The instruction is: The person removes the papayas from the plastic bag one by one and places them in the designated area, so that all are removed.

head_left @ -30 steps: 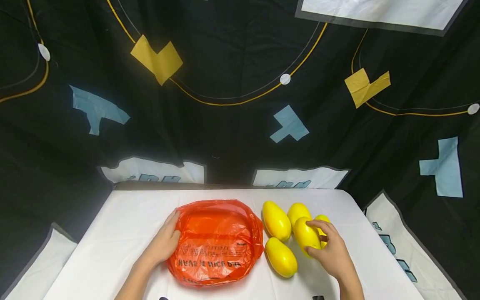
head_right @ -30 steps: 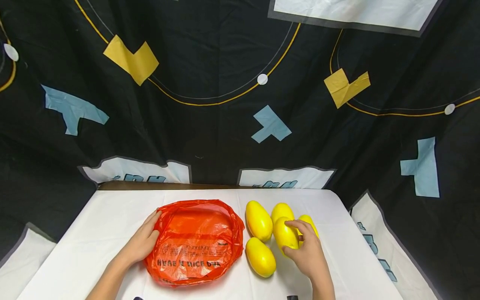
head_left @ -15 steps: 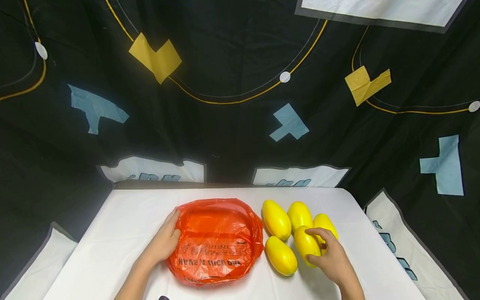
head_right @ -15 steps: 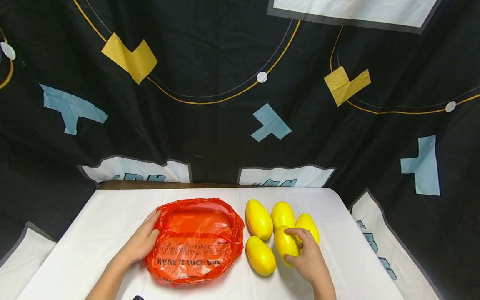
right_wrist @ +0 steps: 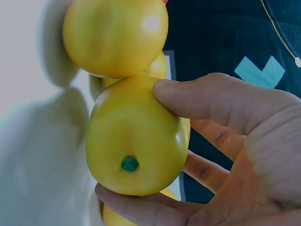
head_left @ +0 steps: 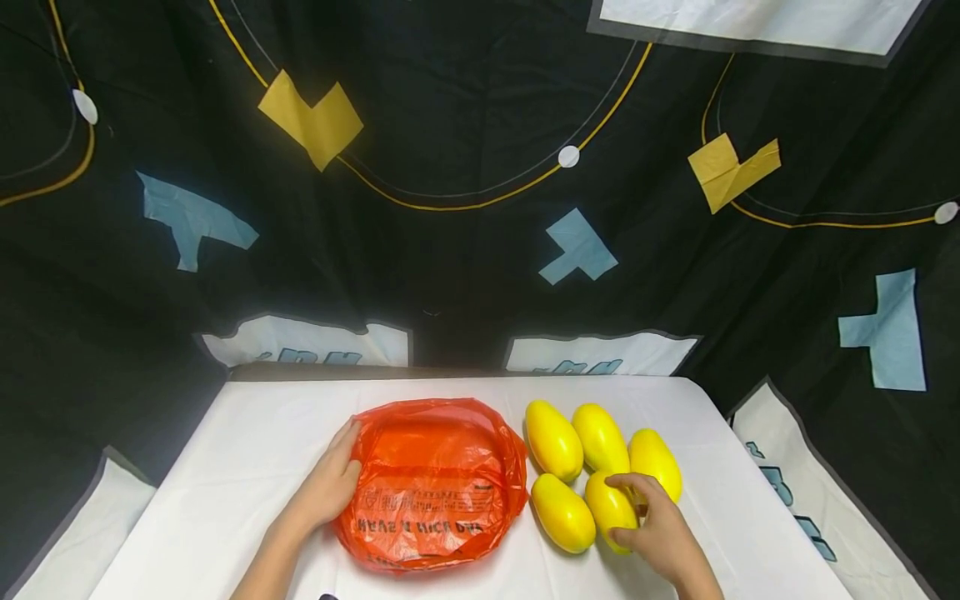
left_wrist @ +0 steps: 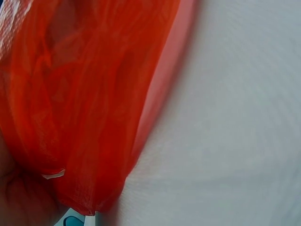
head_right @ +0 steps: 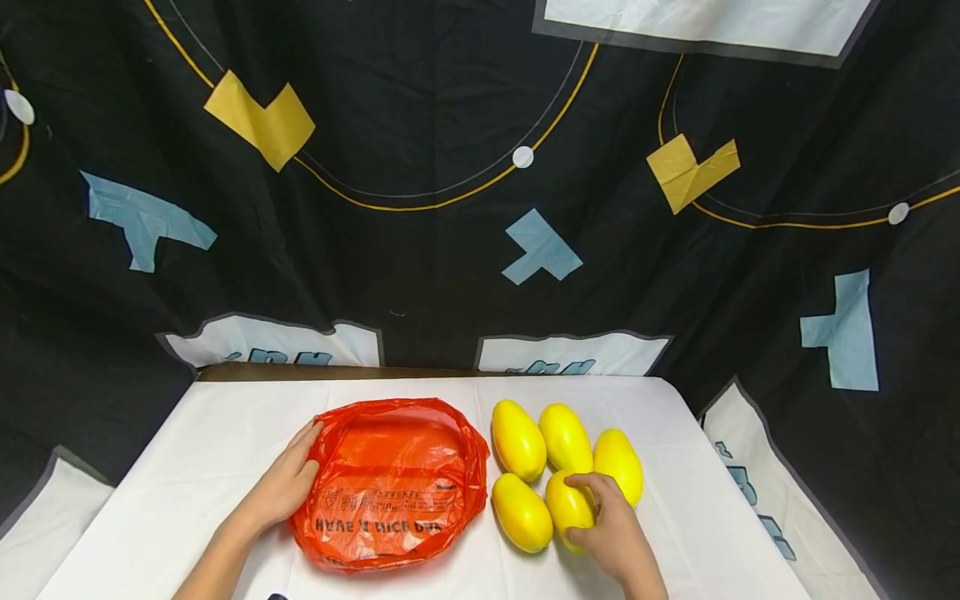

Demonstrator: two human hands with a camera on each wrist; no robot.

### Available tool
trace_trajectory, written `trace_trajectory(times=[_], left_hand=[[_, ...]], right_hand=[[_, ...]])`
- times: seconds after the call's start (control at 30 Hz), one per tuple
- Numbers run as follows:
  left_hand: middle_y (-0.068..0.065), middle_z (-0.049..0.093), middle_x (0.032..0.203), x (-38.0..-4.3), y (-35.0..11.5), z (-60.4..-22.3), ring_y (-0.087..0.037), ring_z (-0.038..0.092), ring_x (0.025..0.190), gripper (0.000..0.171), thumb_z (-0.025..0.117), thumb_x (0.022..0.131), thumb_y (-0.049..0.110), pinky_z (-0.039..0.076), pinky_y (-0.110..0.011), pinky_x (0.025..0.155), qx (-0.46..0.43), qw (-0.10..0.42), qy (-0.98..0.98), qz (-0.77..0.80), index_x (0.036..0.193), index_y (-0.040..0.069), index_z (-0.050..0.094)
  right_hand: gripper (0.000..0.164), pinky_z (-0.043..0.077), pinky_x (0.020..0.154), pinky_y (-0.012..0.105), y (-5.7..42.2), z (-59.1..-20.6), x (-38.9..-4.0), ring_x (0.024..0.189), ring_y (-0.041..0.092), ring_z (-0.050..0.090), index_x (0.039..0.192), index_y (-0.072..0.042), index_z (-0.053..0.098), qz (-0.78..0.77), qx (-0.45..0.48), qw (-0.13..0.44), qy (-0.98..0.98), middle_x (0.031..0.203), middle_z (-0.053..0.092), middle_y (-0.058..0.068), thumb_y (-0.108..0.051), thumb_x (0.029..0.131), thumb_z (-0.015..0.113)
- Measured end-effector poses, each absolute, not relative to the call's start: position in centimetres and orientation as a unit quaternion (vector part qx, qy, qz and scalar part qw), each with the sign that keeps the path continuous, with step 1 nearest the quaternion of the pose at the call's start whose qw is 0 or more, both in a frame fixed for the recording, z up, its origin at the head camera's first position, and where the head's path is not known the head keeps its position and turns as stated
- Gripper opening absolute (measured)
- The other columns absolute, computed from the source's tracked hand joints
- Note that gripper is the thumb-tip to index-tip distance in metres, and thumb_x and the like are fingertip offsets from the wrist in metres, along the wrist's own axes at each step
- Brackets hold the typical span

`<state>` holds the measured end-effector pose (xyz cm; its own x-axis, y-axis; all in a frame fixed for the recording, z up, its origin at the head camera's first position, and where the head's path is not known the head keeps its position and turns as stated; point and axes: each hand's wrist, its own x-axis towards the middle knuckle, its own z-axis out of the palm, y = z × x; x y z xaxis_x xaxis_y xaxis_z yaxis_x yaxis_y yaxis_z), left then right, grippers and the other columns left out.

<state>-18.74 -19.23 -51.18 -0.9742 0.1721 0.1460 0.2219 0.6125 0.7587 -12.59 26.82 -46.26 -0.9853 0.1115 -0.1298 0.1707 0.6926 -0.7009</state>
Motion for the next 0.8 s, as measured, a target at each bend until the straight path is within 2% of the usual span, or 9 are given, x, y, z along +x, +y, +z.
trace_trajectory(times=[0.5,0.7,0.8], left_hand=[[-0.031,0.013,0.156,-18.7,-19.3,-51.0,-0.046,0.015,0.142,0.059,0.042,0.095,-0.002,0.014,-0.059,0.114,-0.116,0.033,-0.901,-0.416,0.148,-0.014,0.020],[-0.029,0.012,0.157,-18.6,-19.3,-50.8,-0.045,0.017,0.143,0.061,0.047,0.095,0.002,0.017,-0.060,0.113,-0.121,0.032,-0.910,-0.395,0.150,-0.010,0.022],[-0.026,0.010,0.159,-18.5,-19.3,-50.6,-0.044,0.019,0.142,0.064,0.051,0.096,0.009,0.020,-0.060,0.113,-0.122,0.034,-0.920,-0.371,0.152,-0.004,0.024]], right_hand=[[0.066,0.046,0.093,0.045,26.5,-47.2,-12.3,0.119,0.028,0.048,0.122,-0.021,0.062,-0.384,0.067,0.044,0.920,0.137,0.050,0.006,-0.005,0.063,0.088],[0.062,0.047,0.093,0.054,26.6,-46.2,-12.0,0.119,0.035,0.051,0.127,-0.019,0.061,-0.343,0.067,0.047,0.936,0.138,0.052,0.010,-0.024,0.071,0.087],[0.063,0.049,0.089,0.058,26.5,-45.3,-11.9,0.114,0.039,0.055,0.129,-0.015,0.060,-0.302,0.086,0.024,0.949,0.133,0.056,0.015,-0.033,0.074,0.084]])
